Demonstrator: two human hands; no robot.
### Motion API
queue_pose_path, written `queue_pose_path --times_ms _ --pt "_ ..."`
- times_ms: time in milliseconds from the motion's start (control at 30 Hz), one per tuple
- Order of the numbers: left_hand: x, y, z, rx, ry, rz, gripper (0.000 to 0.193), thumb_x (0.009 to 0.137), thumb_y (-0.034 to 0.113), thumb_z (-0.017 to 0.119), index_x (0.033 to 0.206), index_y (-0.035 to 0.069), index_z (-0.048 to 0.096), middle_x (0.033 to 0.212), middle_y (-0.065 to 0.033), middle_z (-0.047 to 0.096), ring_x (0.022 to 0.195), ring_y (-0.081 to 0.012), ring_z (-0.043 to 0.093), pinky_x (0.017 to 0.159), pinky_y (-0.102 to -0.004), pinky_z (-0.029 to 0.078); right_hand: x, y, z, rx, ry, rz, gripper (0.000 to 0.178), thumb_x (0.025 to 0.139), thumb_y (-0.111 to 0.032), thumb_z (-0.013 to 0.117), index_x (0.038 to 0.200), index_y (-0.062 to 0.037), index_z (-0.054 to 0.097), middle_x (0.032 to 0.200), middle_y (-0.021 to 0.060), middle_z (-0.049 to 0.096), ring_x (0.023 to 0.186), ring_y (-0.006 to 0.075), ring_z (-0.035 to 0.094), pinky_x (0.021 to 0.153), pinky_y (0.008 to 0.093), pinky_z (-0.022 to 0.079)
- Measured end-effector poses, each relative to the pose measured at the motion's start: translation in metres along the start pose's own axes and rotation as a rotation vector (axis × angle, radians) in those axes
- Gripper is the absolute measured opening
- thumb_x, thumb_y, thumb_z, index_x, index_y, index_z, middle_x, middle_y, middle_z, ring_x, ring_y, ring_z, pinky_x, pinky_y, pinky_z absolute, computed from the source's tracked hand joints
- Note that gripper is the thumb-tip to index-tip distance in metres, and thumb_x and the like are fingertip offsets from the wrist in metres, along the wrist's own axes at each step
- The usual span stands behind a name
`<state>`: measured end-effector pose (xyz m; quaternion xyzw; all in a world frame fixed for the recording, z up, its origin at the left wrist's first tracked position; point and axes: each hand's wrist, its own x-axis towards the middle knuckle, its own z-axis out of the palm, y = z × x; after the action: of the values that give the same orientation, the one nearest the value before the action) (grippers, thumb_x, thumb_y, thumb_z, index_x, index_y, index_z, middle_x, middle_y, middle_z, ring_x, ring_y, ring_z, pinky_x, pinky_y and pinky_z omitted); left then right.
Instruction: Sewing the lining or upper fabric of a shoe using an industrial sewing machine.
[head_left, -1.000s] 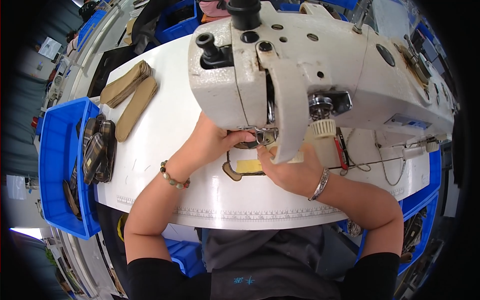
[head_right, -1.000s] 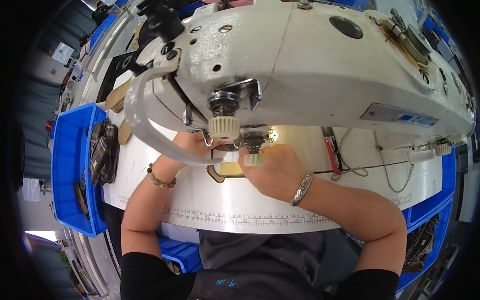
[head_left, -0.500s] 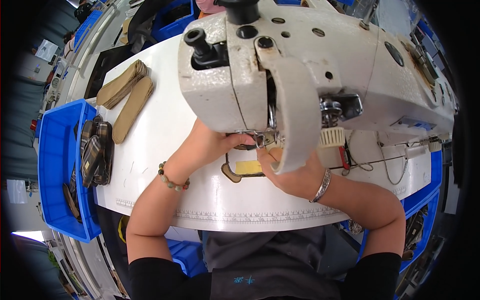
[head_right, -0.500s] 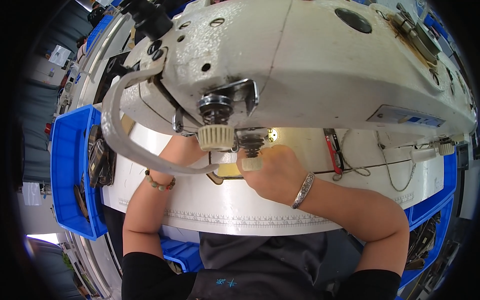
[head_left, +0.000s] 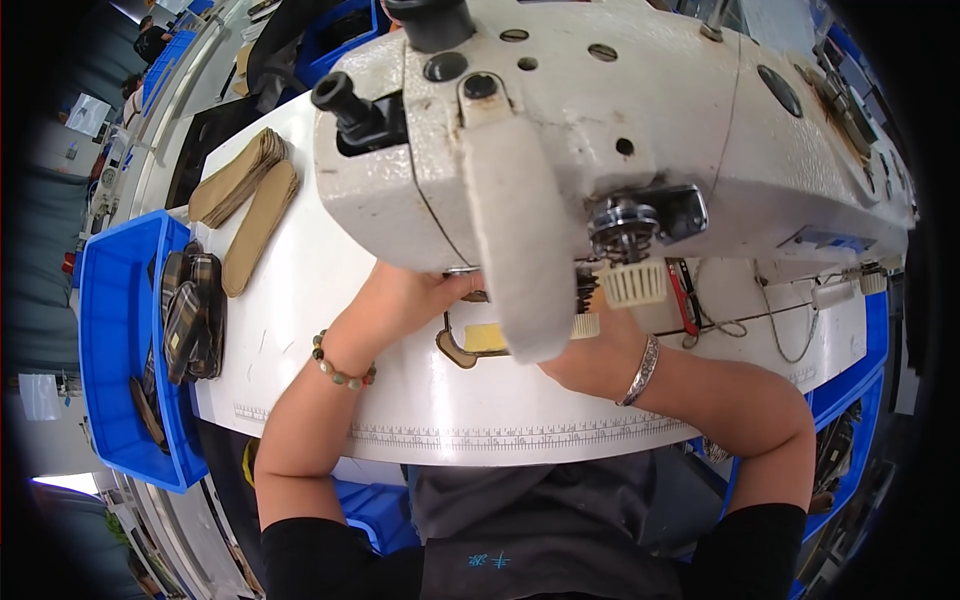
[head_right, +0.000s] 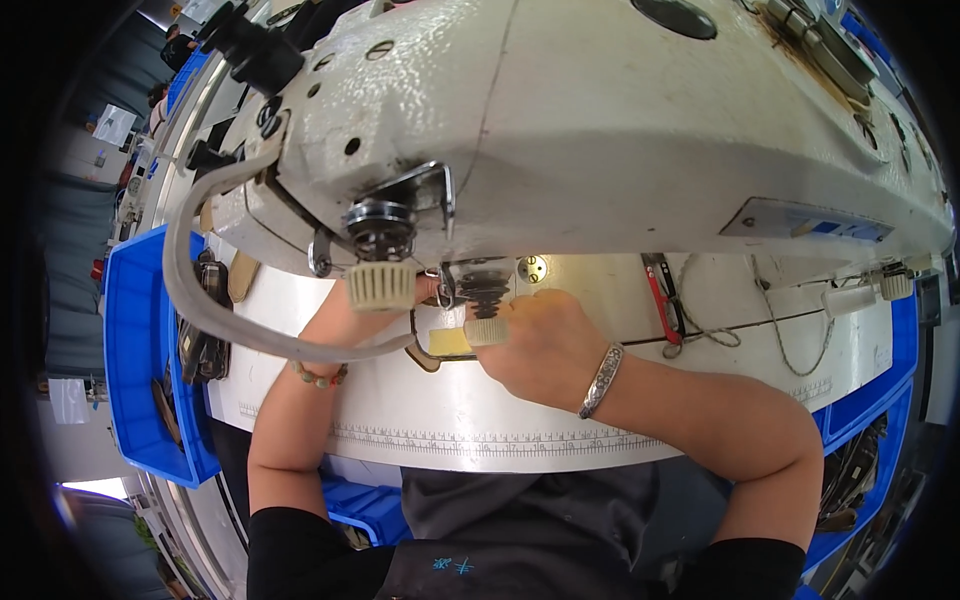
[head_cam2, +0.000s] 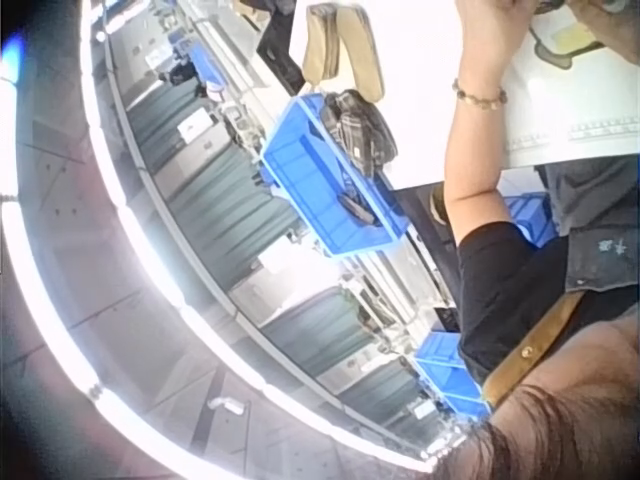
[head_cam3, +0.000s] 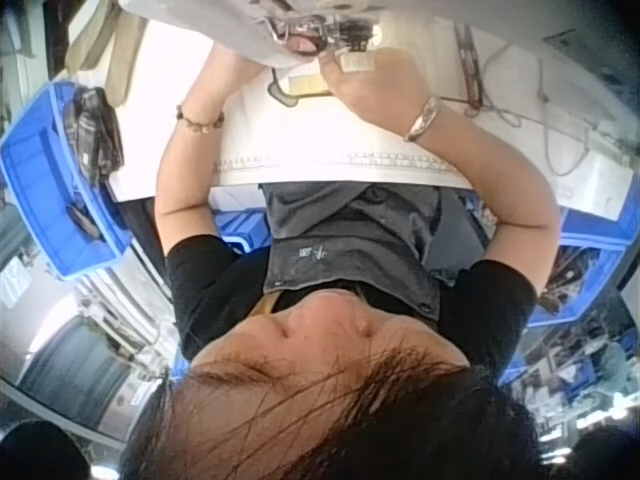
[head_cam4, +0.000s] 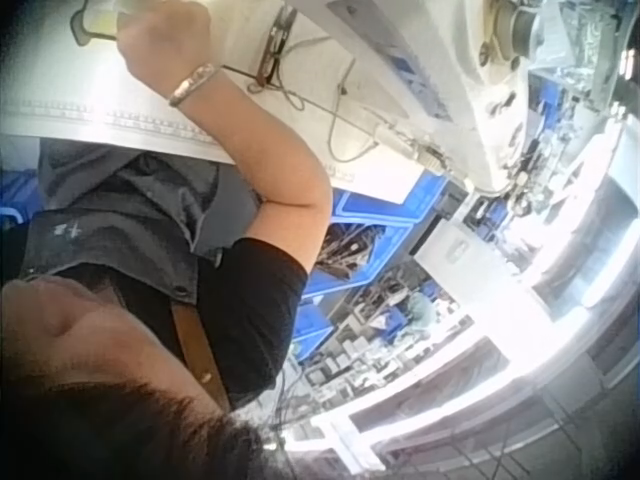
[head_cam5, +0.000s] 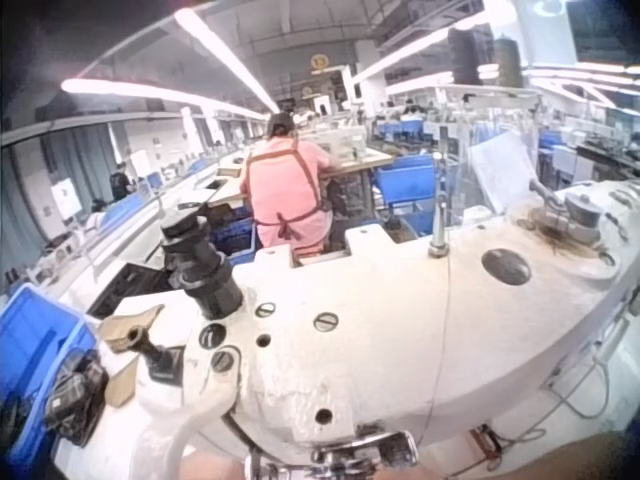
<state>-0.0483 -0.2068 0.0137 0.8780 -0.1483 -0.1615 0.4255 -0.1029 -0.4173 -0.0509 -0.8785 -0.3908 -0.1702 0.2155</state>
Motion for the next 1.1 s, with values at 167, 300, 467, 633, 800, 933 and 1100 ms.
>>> queue_pose_path --times_ms 167,300,467,633,800,933,1100 --pt "-0.003 0.008 -0.001 0.060 0.032 0.131 0.038 0.076 0.003 0.080 0.112 0.002 0.068 0.104 -0.0133 0.071 0.087 -0.0225 0.070 0.074 -0.0334 0.056 0.001 0.000 -0.003 0.088 0.071 0.072 0.017 0.070 -0.017 0.068 0.080 -0.0044 0.067 0.064 0.0079 0.060 0.056 0.0275 0.062 0.052 0.0400 0.048" --pt "-0.002 -0.006 -0.002 0.142 0.073 0.321 0.038 0.076 0.003 0.079 0.112 0.002 0.068 0.104 -0.0133 0.071 0.086 -0.0227 0.070 0.074 -0.0335 0.056 -0.001 0.001 -0.003 0.158 0.034 0.301 0.014 0.068 -0.018 0.070 0.072 -0.0055 0.065 0.063 0.0098 0.061 0.056 0.0298 0.062 0.053 0.0413 0.048" --pt "-0.001 -0.001 -0.002 0.062 0.030 0.225 0.035 0.076 0.003 0.081 0.108 0.001 0.069 0.097 -0.0114 0.072 0.083 -0.0207 0.070 0.074 -0.0328 0.056 -0.003 0.007 -0.003 0.075 -0.022 0.248 0.011 0.066 -0.013 0.066 0.067 -0.0047 0.060 0.060 0.0123 0.061 0.057 0.0320 0.063 0.057 0.0423 0.050" --pt "0.002 -0.009 0.002 -0.055 0.032 0.239 0.031 0.076 0.001 0.080 0.105 0.000 0.069 0.094 -0.0101 0.072 0.084 -0.0179 0.070 0.072 -0.0310 0.057 -0.002 0.005 -0.006 0.150 -0.025 0.322 0.010 0.066 -0.012 0.065 0.066 -0.0041 0.060 0.061 0.0130 0.061 0.058 0.0322 0.063 0.057 0.0415 0.050" --pt "-0.001 -0.003 0.000 -0.039 0.015 0.204 0.028 0.077 0.000 0.080 0.103 -0.001 0.069 0.092 -0.0093 0.072 0.084 -0.0163 0.070 0.071 -0.0299 0.058 -0.001 0.005 -0.010 0.153 -0.011 0.314 0.011 0.066 -0.013 0.066 0.068 -0.0035 0.062 0.061 0.0131 0.062 0.058 0.0325 0.063 0.058 0.0422 0.050" --pt "-0.002 0.003 -0.001 -0.015 0.049 0.283 0.029 0.074 0.000 0.081 0.101 0.000 0.070 0.089 -0.0088 0.072 0.080 -0.0171 0.069 0.070 -0.0305 0.057 -0.003 0.005 -0.002 0.128 -0.024 0.329 0.014 0.068 -0.016 0.069 0.068 -0.0035 0.063 0.062 0.0131 0.062 0.059 0.0332 0.063 0.059 0.0428 0.050" --pt "0.000 0.005 -0.003 0.017 0.071 0.298 0.034 0.069 0.006 0.086 0.100 0.002 0.071 0.090 -0.0093 0.073 0.079 -0.0207 0.069 0.071 -0.0320 0.055 0.002 0.003 -0.008 0.143 -0.079 0.354 0.017 0.070 -0.018 0.070 0.068 -0.0033 0.063 0.061 0.0139 0.061 0.059 0.0341 0.062 0.059 0.0436 0.050"
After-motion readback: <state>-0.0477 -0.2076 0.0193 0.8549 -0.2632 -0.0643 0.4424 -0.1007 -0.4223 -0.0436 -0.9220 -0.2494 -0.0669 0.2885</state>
